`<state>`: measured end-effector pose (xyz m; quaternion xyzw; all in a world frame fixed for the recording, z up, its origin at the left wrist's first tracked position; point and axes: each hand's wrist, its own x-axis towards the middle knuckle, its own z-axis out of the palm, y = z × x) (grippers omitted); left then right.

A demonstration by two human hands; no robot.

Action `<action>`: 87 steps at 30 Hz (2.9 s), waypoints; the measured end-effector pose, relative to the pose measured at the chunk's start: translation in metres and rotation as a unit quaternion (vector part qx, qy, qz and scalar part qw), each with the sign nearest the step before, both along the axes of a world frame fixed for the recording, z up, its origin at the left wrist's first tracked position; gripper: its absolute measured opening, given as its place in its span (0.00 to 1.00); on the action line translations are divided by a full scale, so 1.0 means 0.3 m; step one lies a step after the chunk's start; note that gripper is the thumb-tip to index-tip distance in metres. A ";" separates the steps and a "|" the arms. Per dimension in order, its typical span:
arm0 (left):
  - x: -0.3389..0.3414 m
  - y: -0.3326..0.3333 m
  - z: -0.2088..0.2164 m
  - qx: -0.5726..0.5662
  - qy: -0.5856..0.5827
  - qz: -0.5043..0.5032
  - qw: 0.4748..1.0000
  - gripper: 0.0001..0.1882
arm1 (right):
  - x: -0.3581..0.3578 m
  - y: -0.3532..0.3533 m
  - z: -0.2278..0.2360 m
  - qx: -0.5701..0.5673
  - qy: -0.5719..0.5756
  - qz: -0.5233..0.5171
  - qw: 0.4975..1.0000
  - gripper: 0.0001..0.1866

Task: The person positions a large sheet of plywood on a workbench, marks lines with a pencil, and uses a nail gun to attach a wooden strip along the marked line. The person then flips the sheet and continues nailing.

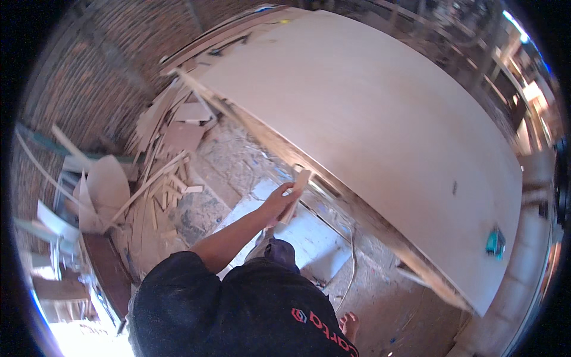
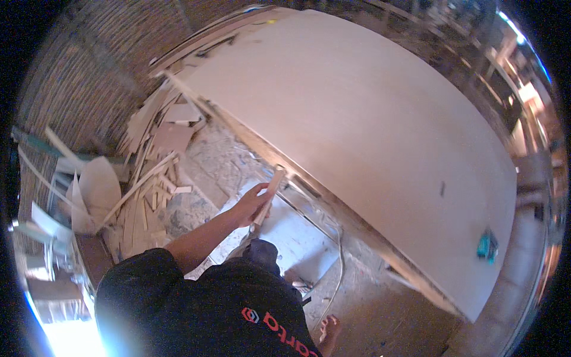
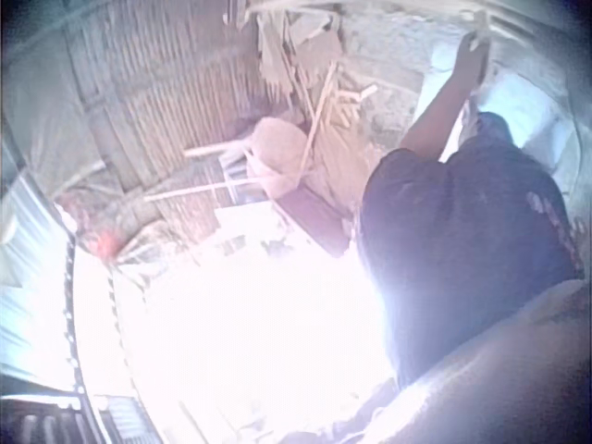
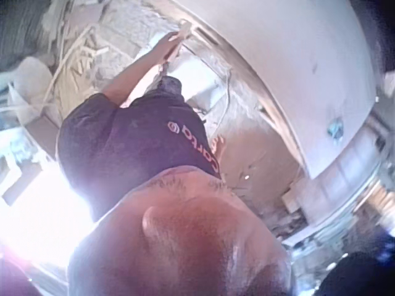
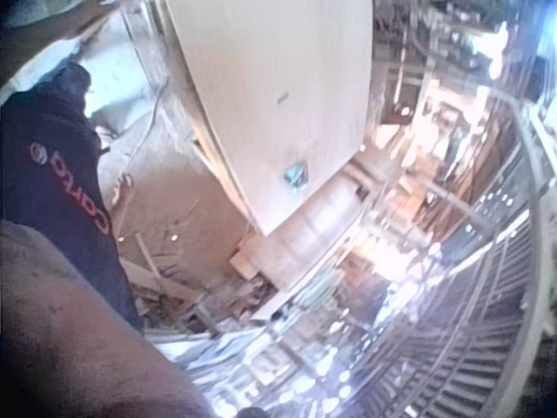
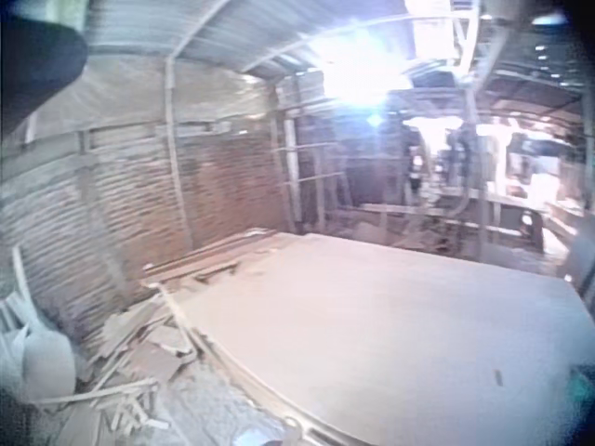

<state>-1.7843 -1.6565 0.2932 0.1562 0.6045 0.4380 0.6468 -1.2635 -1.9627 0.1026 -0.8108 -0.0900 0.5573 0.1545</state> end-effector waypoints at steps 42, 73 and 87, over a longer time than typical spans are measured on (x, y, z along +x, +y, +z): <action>0.945 0.617 -0.132 0.510 0.558 -0.359 0.548 0.28 | 0.003 -0.779 -0.136 0.066 -0.239 -0.079 0.965 0.21; 2.455 0.481 -0.183 0.481 0.534 -0.476 0.507 0.41 | 1.894 1.318 0.779 0.494 -0.455 0.305 0.675 0.11; 2.404 0.458 -0.236 0.399 0.624 -0.325 0.588 0.41 | 2.210 1.795 0.847 0.368 -0.415 0.580 0.596 0.26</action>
